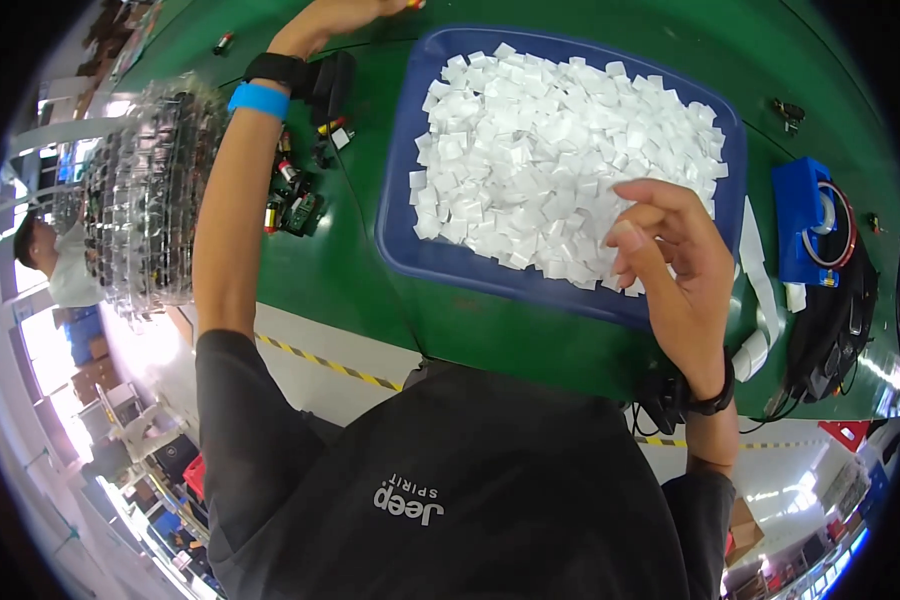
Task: Assembling small cylindrical components by attaching red caps and white plastic pieces.
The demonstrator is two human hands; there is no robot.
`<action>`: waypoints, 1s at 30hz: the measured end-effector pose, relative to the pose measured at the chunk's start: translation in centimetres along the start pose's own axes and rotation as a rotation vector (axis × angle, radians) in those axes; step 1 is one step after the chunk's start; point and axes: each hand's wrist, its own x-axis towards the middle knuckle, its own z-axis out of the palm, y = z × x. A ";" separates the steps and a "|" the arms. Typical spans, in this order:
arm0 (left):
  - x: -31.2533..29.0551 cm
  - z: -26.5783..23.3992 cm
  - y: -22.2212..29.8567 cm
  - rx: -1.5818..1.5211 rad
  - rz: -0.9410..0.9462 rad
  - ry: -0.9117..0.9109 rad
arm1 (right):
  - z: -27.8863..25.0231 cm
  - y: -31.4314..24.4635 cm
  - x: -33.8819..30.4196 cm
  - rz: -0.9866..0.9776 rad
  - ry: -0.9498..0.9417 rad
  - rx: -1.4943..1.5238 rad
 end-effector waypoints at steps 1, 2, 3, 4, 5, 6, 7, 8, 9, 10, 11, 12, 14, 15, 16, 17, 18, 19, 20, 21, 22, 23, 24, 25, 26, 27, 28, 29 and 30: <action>0.2 0.5 1.1 0.302 -0.318 0.082 | -0.2 0.3 0.0 -0.013 0.023 -0.015; -1.3 -0.8 -0.5 0.317 -0.334 0.104 | -0.1 0.7 0.2 -0.043 0.013 -0.017; -3.1 -2.0 -3.1 0.465 -0.317 0.318 | 0.1 0.7 0.1 -0.059 0.021 -0.023; -4.7 -3.6 -5.4 0.613 -0.297 0.534 | 0.3 0.4 0.0 -0.062 0.013 -0.012; -5.6 -3.4 -4.8 0.581 -0.256 0.483 | 0.2 0.8 -0.2 -0.065 0.033 -0.016; -6.8 -2.7 -2.9 0.545 -0.208 0.432 | -0.1 0.7 -0.1 -0.071 0.058 -0.026; -8.6 -1.6 -1.0 0.540 -0.122 0.366 | -0.2 0.7 -0.1 -0.082 0.070 -0.032; -10.5 -0.3 0.9 0.532 -0.037 0.299 | -0.3 0.8 -0.1 -0.071 0.078 -0.023; -13.0 1.4 3.1 0.640 -0.093 0.293 | -0.3 0.7 0.0 -0.078 0.066 -0.036; -14.7 3.1 4.5 0.745 -0.150 0.283 | -0.3 0.7 0.0 -0.082 0.054 -0.049; -15.3 3.8 4.6 0.747 -0.159 0.280 | -0.2 0.8 0.1 -0.086 0.044 -0.064; -16.3 4.5 4.5 0.793 -0.131 0.287 | -0.1 0.7 0.1 -0.087 0.029 -0.059; -17.6 5.9 4.2 0.877 -0.062 0.295 | -0.2 0.7 0.1 -0.107 0.010 -0.084; -17.8 6.3 4.7 0.875 -0.066 0.298 | -0.3 0.7 0.1 -0.118 0.004 -0.100; -18.0 6.5 5.4 0.881 -0.048 0.328 | -0.2 0.7 0.1 -0.118 -0.001 -0.103; -17.8 6.7 6.3 0.886 -0.025 0.358 | -0.3 0.7 0.2 -0.121 -0.019 -0.115; -17.6 6.9 7.3 0.889 0.000 0.386 | -0.2 0.6 0.2 -0.122 -0.034 -0.128; -17.3 7.4 8.7 0.882 0.003 0.389 | -0.1 0.6 0.1 -0.123 -0.049 -0.142; -16.6 8.1 10.6 0.888 0.077 0.381 | 0.0 0.4 0.0 -0.120 -0.045 -0.150; -16.1 8.9 12.4 0.893 0.152 0.374 | 0.2 0.3 -0.1 -0.055 -0.072 -0.051; -15.6 9.9 13.9 0.885 0.157 0.378 | 0.5 0.3 -0.1 0.008 -0.102 0.046; -15.1 11.0 15.3 0.743 0.208 0.314 | 0.7 0.2 -0.2 0.071 -0.128 0.143; -14.5 12.0 16.2 0.600 0.263 0.246 | 0.9 0.2 -0.3 0.074 -0.115 0.131; -14.1 12.8 16.7 0.587 0.272 0.248 | 1.1 0.2 -0.3 0.121 -0.152 0.246; -13.7 13.6 17.1 0.615 0.339 0.246 | 1.3 0.3 -0.2 0.167 -0.186 0.362; -13.1 14.3 17.4 0.643 0.411 0.243 | 1.1 0.3 -0.1 0.212 -0.214 0.477; -12.7 14.9 17.6 0.670 0.482 0.240 | 0.7 0.4 0.0 0.215 -0.197 0.465; -12.5 15.4 17.8 0.656 0.497 0.239 | 0.3 0.5 0.2 0.253 -0.180 0.492; -12.3 15.7 17.8 0.689 0.567 0.257 | 0.1 0.6 0.4 0.286 -0.164 0.526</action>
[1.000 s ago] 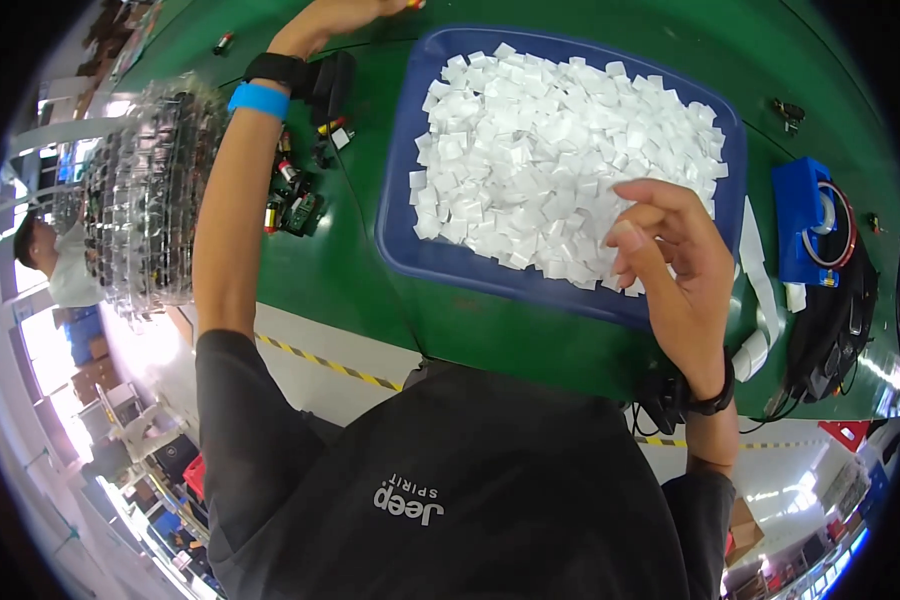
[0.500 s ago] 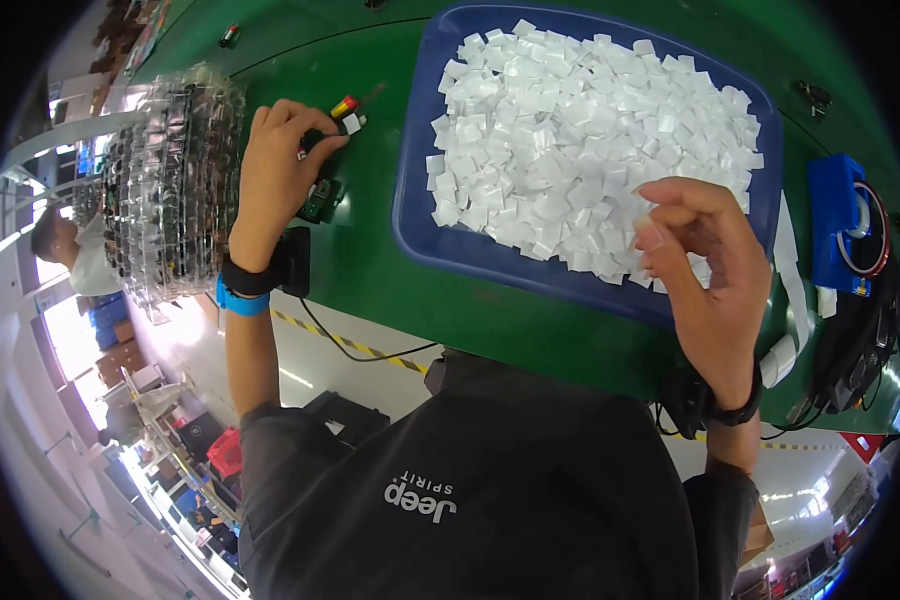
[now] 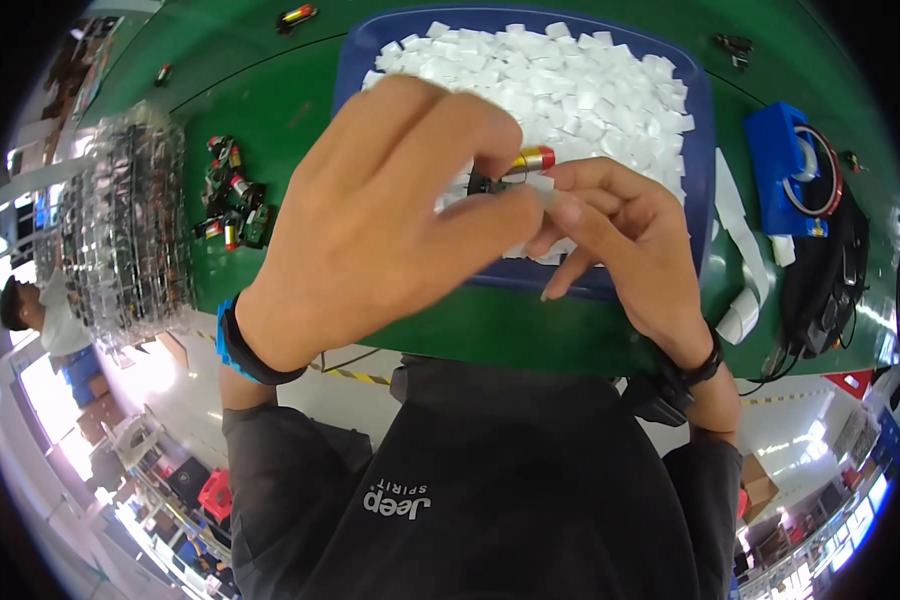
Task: Assembling small cylindrical components by attaching red caps and white plastic pieces.
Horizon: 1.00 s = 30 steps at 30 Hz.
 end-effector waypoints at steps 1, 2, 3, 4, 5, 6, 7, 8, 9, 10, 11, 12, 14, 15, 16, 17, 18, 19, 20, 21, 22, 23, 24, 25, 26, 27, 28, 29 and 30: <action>0.0 0.3 0.2 0.033 0.063 0.031 | -0.2 0.0 0.1 0.025 0.017 0.041; 0.0 0.7 0.3 0.066 0.125 0.062 | -0.4 0.0 0.1 0.020 0.029 0.044; 0.0 1.0 0.3 0.060 0.136 0.059 | -0.5 0.1 0.1 0.012 0.038 0.021; -0.2 1.5 0.3 0.114 0.198 0.061 | -0.6 0.2 0.1 0.005 0.045 -0.001; -0.6 1.9 0.3 0.171 0.257 0.059 | -0.6 0.4 0.1 -0.001 0.049 -0.020; -0.9 2.2 0.4 0.228 0.316 0.058 | -0.7 0.7 0.1 -0.003 0.053 -0.011; -1.2 2.7 0.6 0.228 0.320 0.050 | -0.8 0.9 0.2 0.011 0.065 -0.032; -1.5 3.2 0.8 0.252 0.340 0.036 | -0.8 1.2 0.3 0.026 0.076 -0.053; -1.7 3.6 1.1 0.277 0.360 0.022 | -0.8 1.4 0.3 0.042 0.086 -0.074; -1.7 3.8 1.2 0.300 0.383 0.010 | -0.8 1.4 0.4 0.040 0.088 -0.067; -1.7 3.7 1.2 0.299 0.387 0.004 | -0.8 1.5 0.4 0.020 0.092 -0.030; -1.6 3.5 1.3 0.297 0.327 0.008 | -0.8 1.5 0.4 0.000 0.096 0.006; -1.4 3.2 1.4 0.291 0.207 0.017 | -0.8 1.3 0.4 -0.021 0.104 0.043; -1.6 3.2 1.5 0.293 0.208 0.017 | -0.9 1.0 0.4 -0.072 0.126 0.034; -2.0 3.4 1.6 0.267 0.138 -0.018 | -1.0 0.8 0.3 -0.123 0.148 0.023; -2.3 3.5 1.7 0.240 0.067 -0.053 | -1.1 0.7 0.3 -0.174 0.170 0.012; -2.4 3.6 1.7 0.212 -0.003 -0.086 | -1.2 0.6 0.3 -0.176 0.171 0.010; -2.3 3.6 1.7 0.211 -0.002 -0.084 | -1.4 0.5 0.5 -0.218 0.178 -0.037; -2.3 3.5 1.7 -0.110 -0.229 0.032 | -1.4 0.6 0.6 -0.258 0.181 -0.081; -2.3 3.3 1.7 -0.433 -0.454 0.150 | -1.4 0.7 0.7 -0.298 0.183 -0.126; -2.2 3.1 1.7 -0.760 -0.672 0.270 | -1.3 0.6 0.6 -0.298 0.182 -0.130; -1.8 2.9 1.1 -0.760 -0.672 0.274 | -1.2 0.6 0.4 -0.322 0.191 -0.159; -1.1 2.8 0.1 -0.967 -0.717 0.100 | -1.0 0.5 0.3 -0.345 0.198 -0.189; -0.4 2.8 -1.1 -1.166 -0.753 -0.079 | -0.9 0.4 0.3 -0.371 0.203 -0.220; 0.1 2.9 -1.9 -1.361 -0.780 -0.265 | -0.8 0.3 0.2 -0.374 0.197 -0.225; 0.3 3.2 -2.2 -1.365 -0.775 -0.260 | -0.9 0.2 0.2 -0.376 0.211 -0.302; 0.5 3.6 -2.3 -1.362 -0.755 -0.235 | -0.9 0.1 0.1 -0.377 0.226 -0.379; 0.7 4.0 -2.4 -1.360 -0.734 -0.212 | -0.9 0.1 0.1 -0.377 0.242 -0.456; 0.7 4.3 -2.4 -1.359 -0.716 -0.191 | -1.1 0.1 0.1 -0.375 0.246 -0.461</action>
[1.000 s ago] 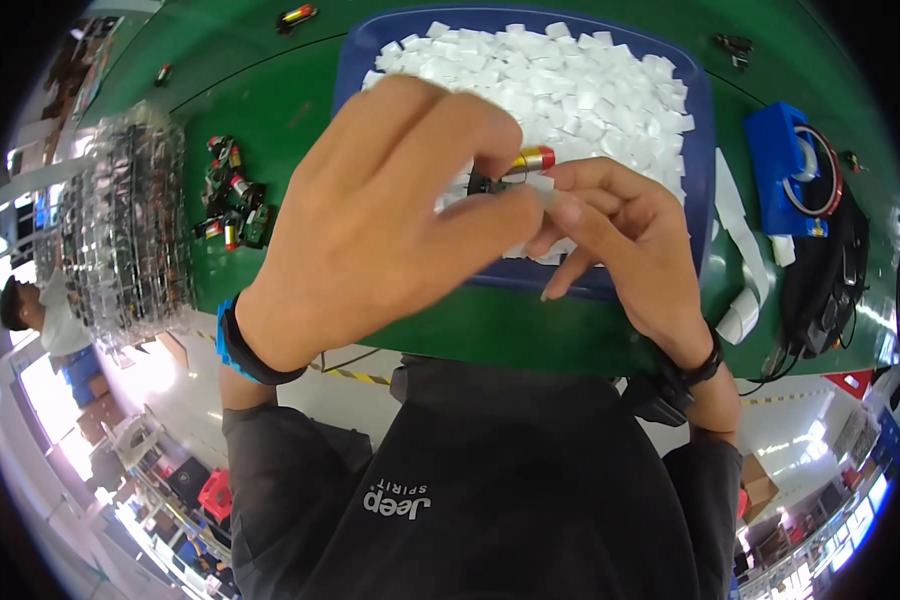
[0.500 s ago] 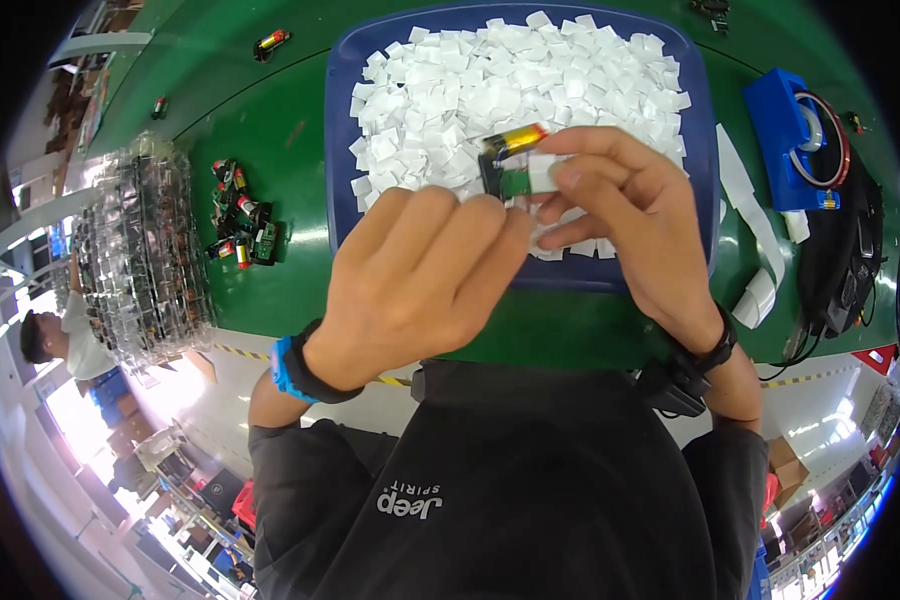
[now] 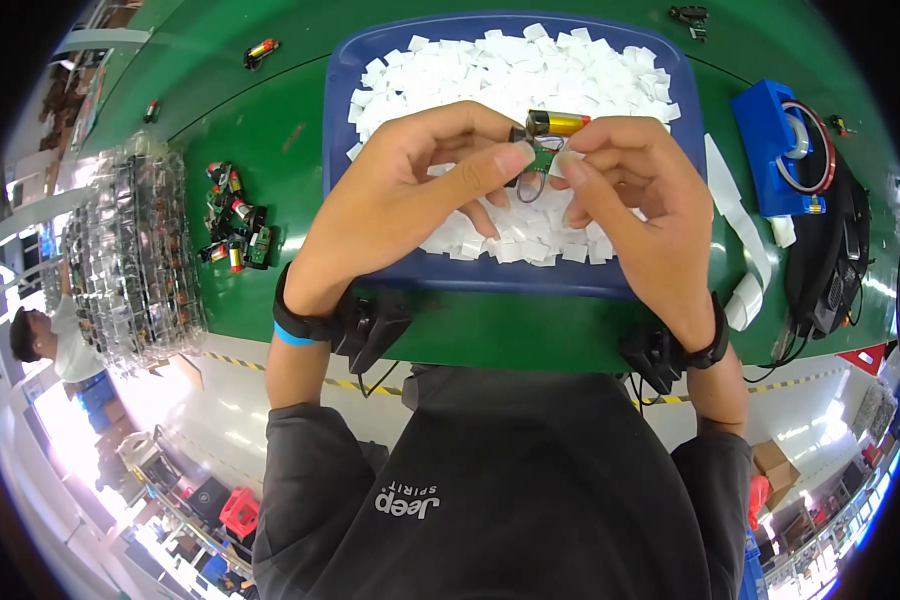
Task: Assembling small cylindrical components by attaching red caps and white plastic pieces.
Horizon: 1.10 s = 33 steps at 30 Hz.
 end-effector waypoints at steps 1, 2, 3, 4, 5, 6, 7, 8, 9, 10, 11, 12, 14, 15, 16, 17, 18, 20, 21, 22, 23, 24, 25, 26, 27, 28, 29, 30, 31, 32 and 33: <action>0.1 0.0 -0.2 -0.005 0.002 -0.004 | -0.1 0.1 0.1 -0.003 -0.011 -0.058; 0.1 0.0 -0.4 0.019 0.017 -0.007 | -0.2 0.2 0.3 -0.006 -0.023 -0.115; 0.1 -0.1 -0.6 0.044 0.032 -0.010 | -0.2 0.3 0.3 -0.008 -0.036 -0.172; 0.1 -0.1 -0.8 0.068 0.047 -0.013 | -0.3 0.4 0.3 -0.004 -0.035 -0.175; 0.2 -0.1 -0.9 0.065 0.046 -0.014 | -0.3 0.6 0.3 -0.050 -0.044 -0.224; 0.3 0.1 -1.0 0.038 0.045 -0.007 | -0.3 0.7 0.3 -0.095 -0.053 -0.272; 0.4 0.2 -1.0 0.012 0.043 0.000 | -0.3 0.8 0.4 -0.141 -0.063 -0.319; 0.5 0.3 -1.1 -0.014 0.041 0.008 | -0.5 0.8 0.5 -0.138 -0.065 -0.321; 0.5 0.1 -1.3 -0.018 0.041 0.010 | -0.8 0.8 0.7 -0.168 -0.106 -0.342; 0.4 0.0 -1.5 0.009 0.053 0.022 | -1.1 0.6 0.9 -0.197 -0.150 -0.363; 0.3 -0.2 -1.8 0.036 0.066 0.035 | -1.3 0.5 1.0 -0.225 -0.195 -0.383; 0.1 -0.4 -1.9 0.063 0.078 0.049 | -1.7 0.3 1.1 -0.222 -0.202 -0.384; -0.1 -0.6 -1.9 0.075 0.105 0.069 | -2.1 -0.1 1.2 -0.055 -0.038 -0.257; -0.1 -0.7 -1.8 0.093 0.134 0.081 | -2.1 -0.3 1.3 -0.052 -0.041 -0.260; -0.2 -0.7 -1.7 0.111 0.164 0.092 | -2.2 -0.5 1.3 -0.030 0.005 -0.287; -0.2 -0.8 -1.7 0.105 0.164 0.095 | -2.2 -0.6 1.4 -0.007 0.052 -0.314; -0.3 -0.8 -1.6 0.106 0.161 0.083 | -2.1 -0.7 1.4 0.016 0.099 -0.341; -0.5 -0.7 -1.6 0.107 0.152 0.056 | -1.6 -0.6 1.6 -0.100 0.087 -0.341; -0.6 -0.7 -1.5 0.102 0.151 0.056 | -1.2 -0.5 1.7 -0.219 0.078 -0.335; -0.7 -0.6 -1.5 0.123 0.147 0.047 | -1.0 -0.3 1.7 -0.337 0.070 -0.328; -0.7 -0.5 -1.5 0.144 0.144 0.038 | -1.0 -0.1 1.6 -0.333 0.070 -0.331; -0.7 -0.3 -1.5 0.167 0.140 0.027 | -1.0 0.2 1.5 -0.315 0.033 -0.335; -0.7 -0.2 -1.6 0.165 0.138 0.025 | -0.9 0.5 1.4 -0.298 -0.003 -0.338; -0.7 -0.1 -1.7 0.212 0.174 0.052 | -0.9 0.8 1.3 -0.281 -0.039 -0.340; -0.6 0.1 -1.8 0.261 0.209 0.078 | -0.7 0.9 1.2 -0.279 -0.037 -0.340; -0.6 0.2 -1.8 0.309 0.245 0.104 | -0.4 0.9 1.0 -0.289 0.020 -0.318; -0.6 0.4 -1.7 0.309 0.244 0.102 | -0.1 1.0 0.9 -0.300 0.076 -0.296; -0.7 0.4 -1.6 0.305 0.219 0.090 | 0.1 1.1 0.8 -0.312 0.131 -0.273; -0.7 0.5 -1.5 0.301 0.195 0.078 | 0.3 1.2 0.8 -0.312 0.131 -0.273; -0.7 0.6 -1.4 0.297 0.171 0.067 | 0.5 1.4 0.7 -0.334 0.160 -0.261; -0.6 0.6 -1.4 0.298 0.171 0.067 | 0.7 1.5 0.7 -0.356 0.189 -0.249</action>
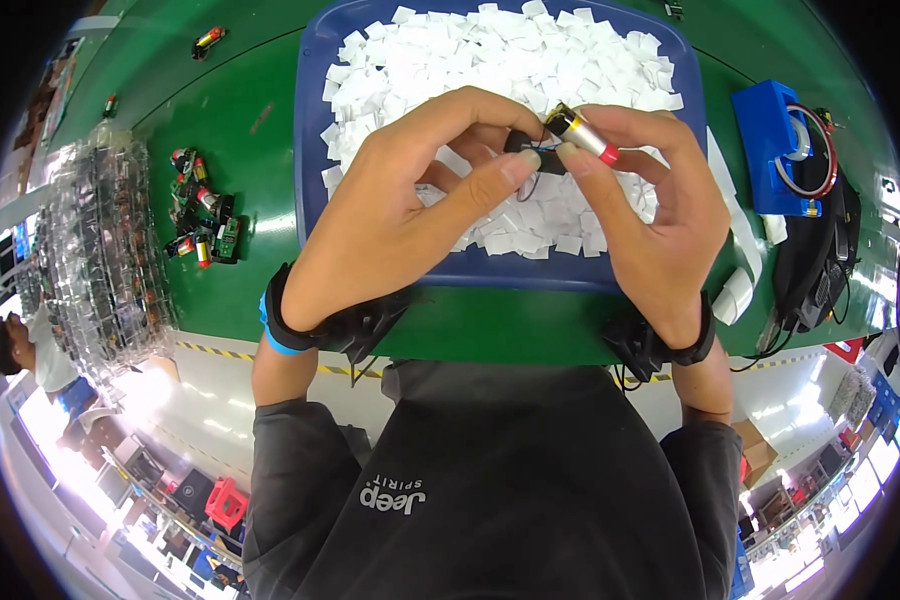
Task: Assembling small cylindrical components by attaching red caps and white plastic pieces.
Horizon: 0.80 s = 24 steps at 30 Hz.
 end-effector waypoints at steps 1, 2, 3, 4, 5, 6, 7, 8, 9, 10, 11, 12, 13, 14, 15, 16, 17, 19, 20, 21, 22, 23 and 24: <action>0.1 0.1 -0.1 -0.054 -0.022 -0.003 | 0.1 0.0 -0.1 -0.018 0.033 0.008; 0.1 0.2 -0.1 -0.107 -0.046 -0.004 | 0.0 0.1 -0.1 -0.018 0.031 0.010; 0.2 0.2 -0.1 -0.160 -0.069 -0.005 | -0.2 0.1 -0.2 -0.067 -0.005 -0.038; 0.2 0.1 -0.2 -0.159 -0.069 -0.002 | -0.4 0.1 -0.3 -0.116 -0.040 -0.087; 0.2 0.0 -0.2 -0.165 -0.075 -0.041 | -0.5 0.1 -0.3 -0.165 -0.075 -0.135; 0.2 -0.1 -0.2 -0.170 -0.080 -0.080 | -0.6 0.1 -0.3 -0.166 -0.077 -0.133; 0.3 -0.2 -0.2 -0.176 -0.085 -0.119 | -0.8 0.0 -0.3 -0.158 -0.105 -0.131; 0.3 -0.2 -0.4 -0.175 -0.085 -0.116 | -0.8 -0.1 -0.2 -0.150 -0.134 -0.129; 0.2 -0.1 -0.7 -0.205 -0.085 -0.102 | -0.9 -0.1 -0.2 -0.142 -0.162 -0.127; 0.1 0.0 -1.0 -0.235 -0.085 -0.087 | -0.9 -0.2 -0.1 -0.144 -0.163 -0.126; 0.1 0.1 -1.2 -0.265 -0.085 -0.073 | -0.9 -0.2 0.0 -0.105 -0.179 -0.075; 0.1 0.0 -1.2 -0.265 -0.085 -0.073 | -1.0 -0.2 0.0 -0.064 -0.192 -0.025; 0.1 0.0 -1.3 -0.239 -0.083 -0.084 | -1.0 -0.3 0.0 -0.023 -0.206 0.024; 0.0 -0.1 -1.4 -0.214 -0.081 -0.095 | -0.9 -0.3 0.0 -0.023 -0.206 0.024; 0.0 -0.1 -1.4 -0.188 -0.079 -0.106 | -0.8 -0.3 -0.1 -0.009 -0.213 0.067; 0.0 -0.2 -1.4 -0.189 -0.079 -0.106 | -0.7 -0.3 -0.1 0.004 -0.220 0.110; 0.0 -0.2 -1.3 -0.187 -0.095 -0.106 | -0.7 -0.3 -0.1 0.017 -0.228 0.155; -0.1 -0.4 -1.1 -0.185 -0.126 -0.107 | -0.7 -0.2 -0.2 0.031 -0.229 0.166; -0.1 -0.2 -1.0 -0.185 -0.127 -0.105 | -0.7 -0.2 -0.2 0.044 -0.228 0.177; -0.2 0.1 -1.0 -0.227 -0.115 -0.089 | -0.8 -0.1 -0.2 0.059 -0.226 0.188; -0.3 0.4 -0.9 -0.269 -0.104 -0.072 | -1.0 0.0 -0.2 0.058 -0.228 0.190; -0.4 0.5 -0.9 -0.311 -0.092 -0.055 | -1.4 0.1 0.0 0.018 -0.257 0.146; -0.3 0.3 -0.9 -0.310 -0.093 -0.054 | -1.7 0.2 0.1 -0.022 -0.285 0.102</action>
